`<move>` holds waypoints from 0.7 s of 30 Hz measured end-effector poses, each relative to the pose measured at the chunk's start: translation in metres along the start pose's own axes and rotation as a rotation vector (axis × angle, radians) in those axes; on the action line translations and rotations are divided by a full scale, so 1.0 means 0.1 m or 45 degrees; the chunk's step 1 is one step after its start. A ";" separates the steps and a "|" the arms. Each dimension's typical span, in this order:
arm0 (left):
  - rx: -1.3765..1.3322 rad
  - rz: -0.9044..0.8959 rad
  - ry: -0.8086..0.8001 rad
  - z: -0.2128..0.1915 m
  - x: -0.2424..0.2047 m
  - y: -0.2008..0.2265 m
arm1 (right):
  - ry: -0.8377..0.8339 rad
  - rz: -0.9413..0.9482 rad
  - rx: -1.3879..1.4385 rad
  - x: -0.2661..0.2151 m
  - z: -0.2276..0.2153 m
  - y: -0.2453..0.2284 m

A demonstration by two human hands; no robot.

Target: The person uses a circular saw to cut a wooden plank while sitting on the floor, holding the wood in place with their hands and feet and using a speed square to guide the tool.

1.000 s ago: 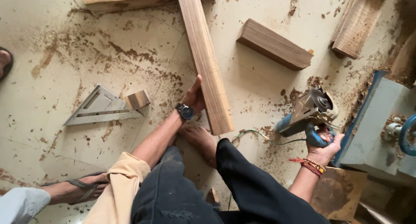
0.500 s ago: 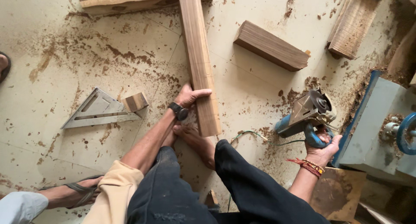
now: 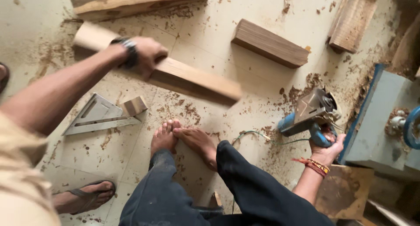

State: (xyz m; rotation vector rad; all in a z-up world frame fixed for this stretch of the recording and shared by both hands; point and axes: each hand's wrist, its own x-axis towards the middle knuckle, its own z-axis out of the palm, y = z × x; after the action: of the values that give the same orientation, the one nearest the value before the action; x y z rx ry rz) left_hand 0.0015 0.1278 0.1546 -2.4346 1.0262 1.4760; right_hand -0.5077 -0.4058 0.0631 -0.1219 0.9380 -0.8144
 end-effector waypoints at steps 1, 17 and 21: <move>0.189 0.001 -0.021 -0.12 0.07 0.04 | 0.032 0.000 0.017 0.00 0.03 0.01; 0.410 0.223 0.640 0.00 2.04 1.60 | -0.105 -0.036 -0.120 -0.04 0.11 0.08; 0.047 0.078 1.377 0.62 1.71 1.65 | -0.106 0.020 -0.075 0.01 0.09 0.08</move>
State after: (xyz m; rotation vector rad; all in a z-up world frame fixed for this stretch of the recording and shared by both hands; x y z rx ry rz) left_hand -0.0931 -0.0553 0.0209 -3.1720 1.2026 -0.0021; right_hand -0.4959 -0.4029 0.0638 -0.1977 0.8835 -0.7617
